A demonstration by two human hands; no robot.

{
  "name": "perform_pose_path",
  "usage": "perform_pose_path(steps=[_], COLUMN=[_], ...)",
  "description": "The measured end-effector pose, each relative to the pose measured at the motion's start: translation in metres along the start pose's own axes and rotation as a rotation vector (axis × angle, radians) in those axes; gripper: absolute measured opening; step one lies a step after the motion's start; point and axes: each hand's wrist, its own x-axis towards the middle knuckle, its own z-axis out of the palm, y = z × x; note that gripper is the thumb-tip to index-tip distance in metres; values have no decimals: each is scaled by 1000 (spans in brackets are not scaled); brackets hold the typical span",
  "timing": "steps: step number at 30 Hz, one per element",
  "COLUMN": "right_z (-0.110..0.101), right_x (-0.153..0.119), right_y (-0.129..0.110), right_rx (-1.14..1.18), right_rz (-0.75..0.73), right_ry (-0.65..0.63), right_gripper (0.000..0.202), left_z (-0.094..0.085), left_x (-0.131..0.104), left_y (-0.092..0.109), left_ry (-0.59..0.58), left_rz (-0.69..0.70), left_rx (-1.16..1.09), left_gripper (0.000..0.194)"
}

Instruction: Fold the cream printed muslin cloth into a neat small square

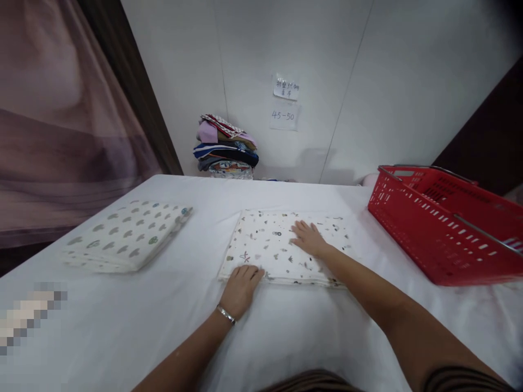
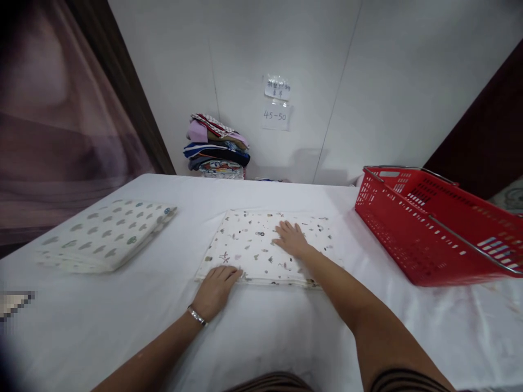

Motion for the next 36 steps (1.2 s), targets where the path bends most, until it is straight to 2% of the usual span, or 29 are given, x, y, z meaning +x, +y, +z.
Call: perform_pose_path(steps=[4,8,14,18,22,26,29,33,36], right_z=[-4,-4,-3,-6,-7,-9,-5,8,16], right_x=[-19,-33,-53,-72,-101,-135,-174,-228,-250], right_y=[8,11,27,44,63,72,77,76,69], right_rx=[14,-17,85,56,114,233,312,418,609], right_rz=[47,60,150,213,249,389,534,652,686], right_ry=[-52,56,-1,86,144,407,523,535,499], right_gripper=[73,73,68,63,55,49,38,30,32], left_z=[0,0,0,-3,-7,-9,-10,-10,-7], left_x=[1,2,4,5,7,8,8,8,11], left_y=[-1,-3,-4,-2,1,3,3,8,20], left_ry=[27,50,11,-15,-31,-39,-37,39,108], left_rz=[8,8,-2,-6,-14,-19,-17,-5,36], left_rx=[0,-12,5,7,8,6,22,41,40], left_gripper=[41,43,45,45,45,47,47,45,42])
